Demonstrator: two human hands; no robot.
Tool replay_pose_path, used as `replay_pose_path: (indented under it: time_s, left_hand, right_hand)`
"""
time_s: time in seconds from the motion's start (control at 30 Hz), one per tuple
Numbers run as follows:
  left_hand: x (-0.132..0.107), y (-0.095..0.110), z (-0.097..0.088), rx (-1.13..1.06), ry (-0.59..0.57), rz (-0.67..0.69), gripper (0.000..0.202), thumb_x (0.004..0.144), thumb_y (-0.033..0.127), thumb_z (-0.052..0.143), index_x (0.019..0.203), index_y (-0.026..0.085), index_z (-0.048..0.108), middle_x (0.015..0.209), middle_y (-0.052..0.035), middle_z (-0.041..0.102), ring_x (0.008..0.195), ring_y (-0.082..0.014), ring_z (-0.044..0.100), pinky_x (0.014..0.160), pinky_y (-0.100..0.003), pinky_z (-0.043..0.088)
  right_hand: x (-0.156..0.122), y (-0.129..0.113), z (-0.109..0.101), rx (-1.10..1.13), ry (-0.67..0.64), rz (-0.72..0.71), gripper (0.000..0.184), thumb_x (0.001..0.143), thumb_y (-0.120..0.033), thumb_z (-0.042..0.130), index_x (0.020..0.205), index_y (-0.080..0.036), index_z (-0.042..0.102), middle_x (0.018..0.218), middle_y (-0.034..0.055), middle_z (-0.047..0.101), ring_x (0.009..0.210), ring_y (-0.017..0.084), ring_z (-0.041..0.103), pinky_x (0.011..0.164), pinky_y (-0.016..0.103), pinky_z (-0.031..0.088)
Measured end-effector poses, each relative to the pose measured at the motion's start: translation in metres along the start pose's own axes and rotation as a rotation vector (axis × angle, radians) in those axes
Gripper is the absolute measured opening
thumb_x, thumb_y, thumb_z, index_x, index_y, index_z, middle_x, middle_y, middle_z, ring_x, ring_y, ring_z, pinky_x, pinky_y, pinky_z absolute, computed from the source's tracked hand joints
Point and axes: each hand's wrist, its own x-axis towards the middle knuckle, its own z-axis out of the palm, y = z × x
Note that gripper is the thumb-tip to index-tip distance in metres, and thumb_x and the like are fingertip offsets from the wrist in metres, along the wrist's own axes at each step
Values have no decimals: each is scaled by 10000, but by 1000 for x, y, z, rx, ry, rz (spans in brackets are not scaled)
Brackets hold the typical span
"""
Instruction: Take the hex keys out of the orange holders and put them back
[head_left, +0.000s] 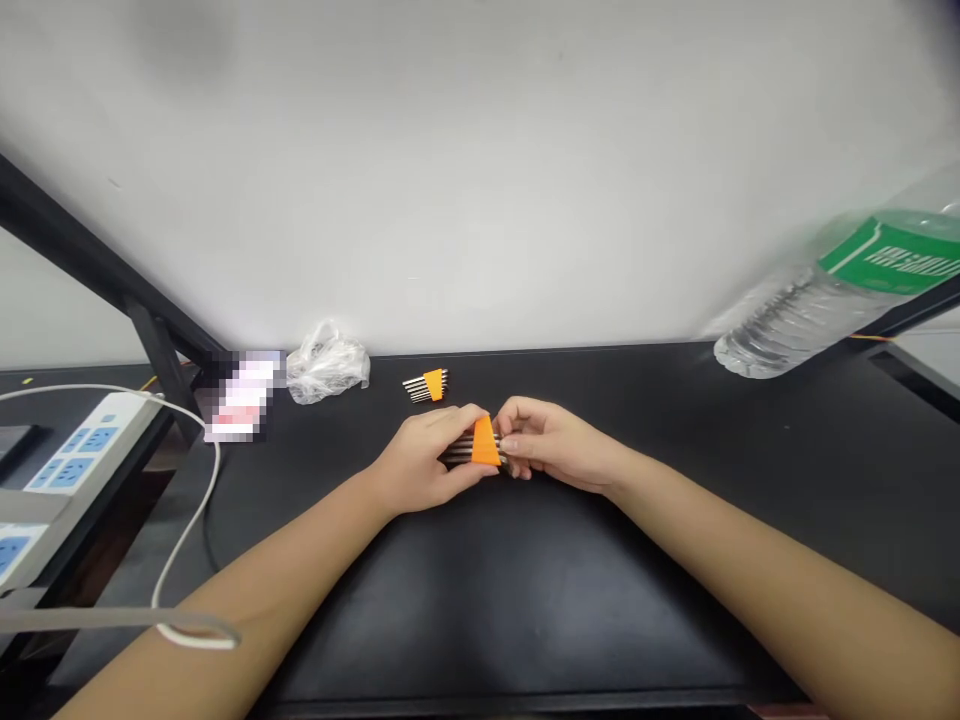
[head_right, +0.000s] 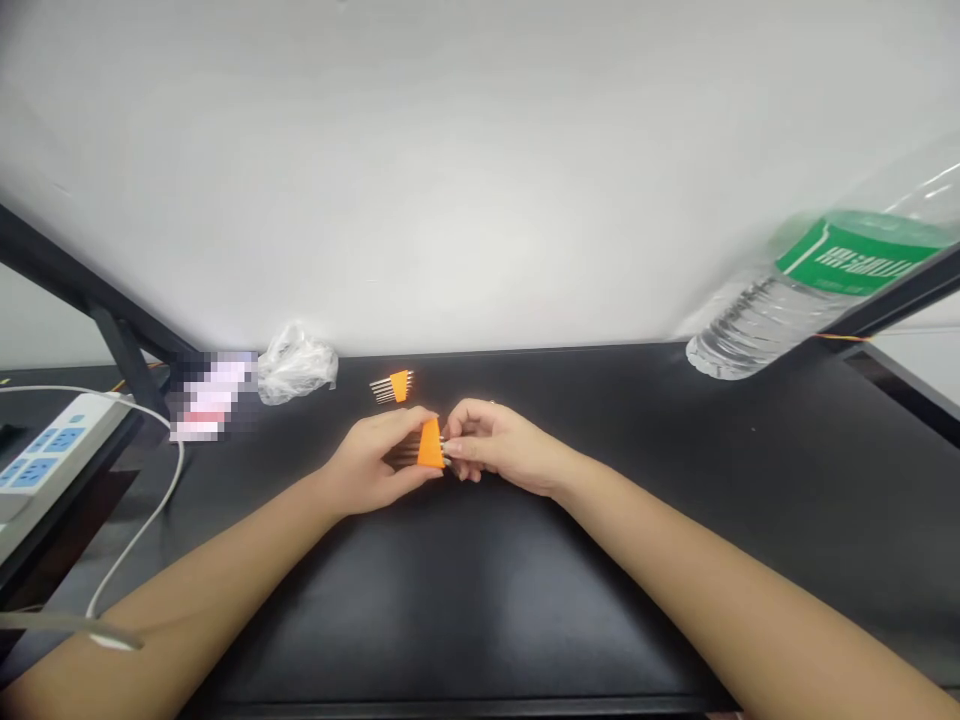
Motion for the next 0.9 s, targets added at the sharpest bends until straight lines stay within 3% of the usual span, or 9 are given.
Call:
replay_pose_path:
  time_s: [0.1, 0.2, 0.3, 0.4, 0.5, 0.67, 0.9]
  left_hand:
    - [0, 3, 0, 41, -56, 15, 342, 939, 454, 645, 1154, 199, 567, 890, -36, 643, 779, -167, 589, 738, -289, 474]
    - [0, 2, 0, 97, -105, 26, 315, 959, 482, 606, 1094, 201, 563, 824, -19, 606, 736, -162, 568, 693, -278, 448]
    - [0, -3, -2, 159, -116, -9, 346, 961, 512, 591, 1112, 203, 552, 806, -11, 592, 723, -163, 563, 682, -274, 439]
    - [-1, -10, -5, 200, -127, -81, 367, 951, 507, 609, 1164, 214, 551, 830, -10, 607, 742, -167, 578, 704, -275, 451]
    - [-2, -14, -7, 199, -126, -126, 370, 942, 483, 630, 1190, 221, 548, 873, -12, 632, 778, -170, 598, 737, -278, 465]
    - [-2, -17, -6, 216, -149, -145, 360, 929, 497, 644, 1153, 226, 564, 852, -6, 625, 754, -168, 591, 721, -277, 460]
    - [0, -18, -4, 237, -162, -145, 394, 927, 515, 645, 1178, 225, 559, 845, 0, 613, 757, -165, 582, 731, -276, 454]
  right_hand:
    - [2, 1, 2, 42, -69, 78, 337, 849, -391, 798, 917, -200, 529, 764, -27, 635, 604, 100, 593, 549, 221, 452]
    - [1, -1, 2, -111, -60, 97, 331, 875, -461, 754, 931, -200, 559, 787, 0, 657, 632, 128, 615, 548, 245, 476]
    - [-2, -7, -6, -495, 75, 9, 302, 933, -507, 657, 948, -208, 620, 786, 14, 653, 660, 159, 628, 586, 287, 496]
    - [-7, -12, -25, -1076, 304, -223, 224, 949, -433, 636, 927, -217, 692, 851, 37, 668, 744, 180, 622, 698, 325, 490]
    - [-11, -12, -45, -1366, 334, -290, 198, 985, -323, 565, 1030, -232, 735, 936, 56, 679, 785, 186, 636, 719, 322, 492]
    - [-11, -3, -60, -1506, 269, -296, 289, 1012, -272, 507, 1145, -291, 763, 1060, 45, 695, 774, 161, 651, 701, 301, 502]
    - [-13, -3, -57, -1667, 241, -261, 305, 1028, -284, 490, 1140, -283, 773, 1079, 47, 691, 776, 155, 646, 663, 287, 477]
